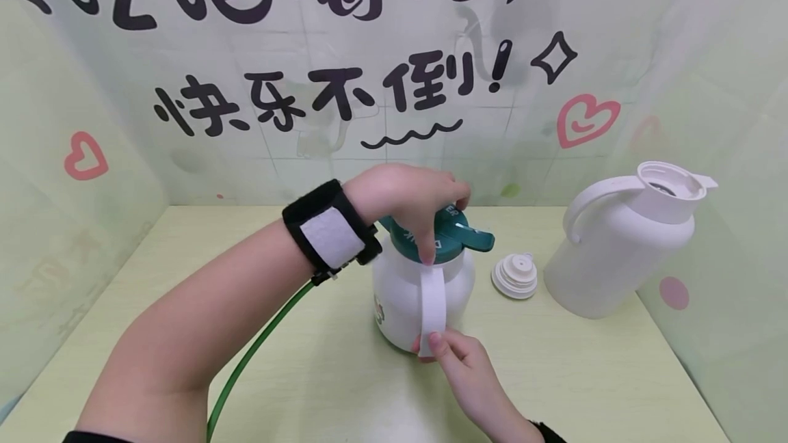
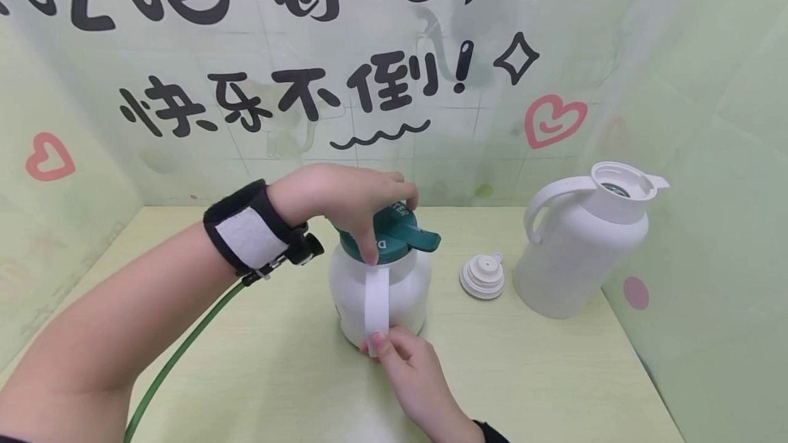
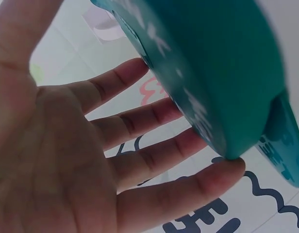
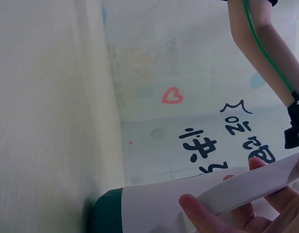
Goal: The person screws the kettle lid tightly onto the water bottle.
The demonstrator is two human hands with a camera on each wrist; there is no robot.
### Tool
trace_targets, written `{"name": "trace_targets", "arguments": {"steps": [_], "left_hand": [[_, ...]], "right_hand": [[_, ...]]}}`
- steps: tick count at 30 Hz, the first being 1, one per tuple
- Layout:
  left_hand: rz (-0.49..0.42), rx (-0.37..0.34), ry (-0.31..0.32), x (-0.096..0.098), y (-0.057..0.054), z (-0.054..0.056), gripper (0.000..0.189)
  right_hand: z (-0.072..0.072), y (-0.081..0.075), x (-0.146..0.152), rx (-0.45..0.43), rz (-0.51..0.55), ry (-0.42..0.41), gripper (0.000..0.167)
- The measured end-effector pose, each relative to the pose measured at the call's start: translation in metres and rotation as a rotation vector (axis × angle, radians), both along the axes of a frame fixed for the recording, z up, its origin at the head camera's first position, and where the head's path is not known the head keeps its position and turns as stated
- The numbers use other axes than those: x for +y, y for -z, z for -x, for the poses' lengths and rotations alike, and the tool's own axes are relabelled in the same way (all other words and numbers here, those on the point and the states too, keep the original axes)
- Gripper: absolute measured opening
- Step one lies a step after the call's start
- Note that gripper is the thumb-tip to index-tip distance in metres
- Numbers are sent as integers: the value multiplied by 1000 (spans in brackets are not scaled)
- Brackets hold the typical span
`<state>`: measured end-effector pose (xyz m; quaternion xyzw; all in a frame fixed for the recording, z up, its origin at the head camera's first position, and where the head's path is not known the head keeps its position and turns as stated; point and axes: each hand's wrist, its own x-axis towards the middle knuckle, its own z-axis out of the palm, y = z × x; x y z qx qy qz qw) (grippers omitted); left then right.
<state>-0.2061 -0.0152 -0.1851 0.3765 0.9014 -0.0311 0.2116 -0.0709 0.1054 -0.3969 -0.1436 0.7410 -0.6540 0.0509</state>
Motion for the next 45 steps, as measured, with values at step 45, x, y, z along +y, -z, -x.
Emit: {"name": "trace_targets", "arguments": {"steps": [45], "left_hand": [[19,-50,46,-5,-4,1,78]], "right_hand": [[-1,-1,0,-37,-20,10,28]]}}
